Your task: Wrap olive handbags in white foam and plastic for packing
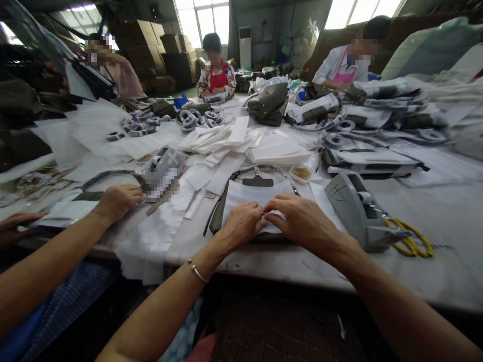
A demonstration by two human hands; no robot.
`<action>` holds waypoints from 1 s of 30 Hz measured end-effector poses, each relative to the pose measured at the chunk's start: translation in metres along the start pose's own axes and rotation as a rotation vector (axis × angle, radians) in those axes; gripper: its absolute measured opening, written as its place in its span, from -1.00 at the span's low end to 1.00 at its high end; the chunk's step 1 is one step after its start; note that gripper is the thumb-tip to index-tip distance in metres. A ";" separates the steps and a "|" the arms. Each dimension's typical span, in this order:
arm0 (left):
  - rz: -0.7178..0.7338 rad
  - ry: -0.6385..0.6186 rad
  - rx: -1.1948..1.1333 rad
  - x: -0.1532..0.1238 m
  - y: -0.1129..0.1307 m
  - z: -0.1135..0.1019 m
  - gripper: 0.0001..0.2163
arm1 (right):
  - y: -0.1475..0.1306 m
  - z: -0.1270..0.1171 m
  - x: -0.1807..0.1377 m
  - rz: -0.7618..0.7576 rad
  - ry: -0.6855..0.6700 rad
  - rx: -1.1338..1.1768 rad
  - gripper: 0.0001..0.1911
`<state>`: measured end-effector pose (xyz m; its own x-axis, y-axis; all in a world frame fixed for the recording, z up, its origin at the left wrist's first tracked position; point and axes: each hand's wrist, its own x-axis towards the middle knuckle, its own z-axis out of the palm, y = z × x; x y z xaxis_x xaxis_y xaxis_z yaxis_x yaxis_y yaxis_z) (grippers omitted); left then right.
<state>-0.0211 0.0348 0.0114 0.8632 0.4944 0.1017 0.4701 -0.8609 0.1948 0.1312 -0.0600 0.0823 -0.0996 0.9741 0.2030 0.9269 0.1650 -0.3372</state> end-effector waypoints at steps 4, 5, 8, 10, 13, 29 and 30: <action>-0.039 0.035 -0.129 -0.003 -0.005 0.003 -0.84 | 0.027 0.042 0.009 0.088 -0.132 0.116 -0.89; -0.050 0.056 -0.189 -0.004 -0.007 0.004 -0.83 | 0.035 0.048 0.008 0.111 -0.131 0.163 -0.89; -0.055 0.127 -0.365 -0.010 -0.011 0.007 -0.83 | 0.050 0.057 0.003 0.143 -0.100 0.291 -0.89; -0.042 0.167 -0.447 -0.014 -0.012 0.009 -0.89 | 0.052 0.060 0.000 0.127 -0.079 0.330 -0.89; -0.005 0.202 -0.487 -0.019 -0.012 0.013 -0.94 | 0.051 0.065 -0.004 0.089 -0.037 0.319 -0.89; -0.061 -0.014 -0.074 -0.016 -0.002 0.018 -0.92 | 0.031 0.070 0.002 -0.146 -0.268 -0.297 -0.82; -0.062 -0.011 -0.080 -0.016 -0.002 0.017 -0.92 | 0.029 0.068 0.003 -0.151 -0.287 -0.311 -0.82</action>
<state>-0.0327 0.0271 -0.0071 0.8351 0.5448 0.0762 0.5069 -0.8159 0.2781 0.1329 -0.0416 0.0107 -0.2975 0.9534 -0.0496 0.9547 0.2968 -0.0217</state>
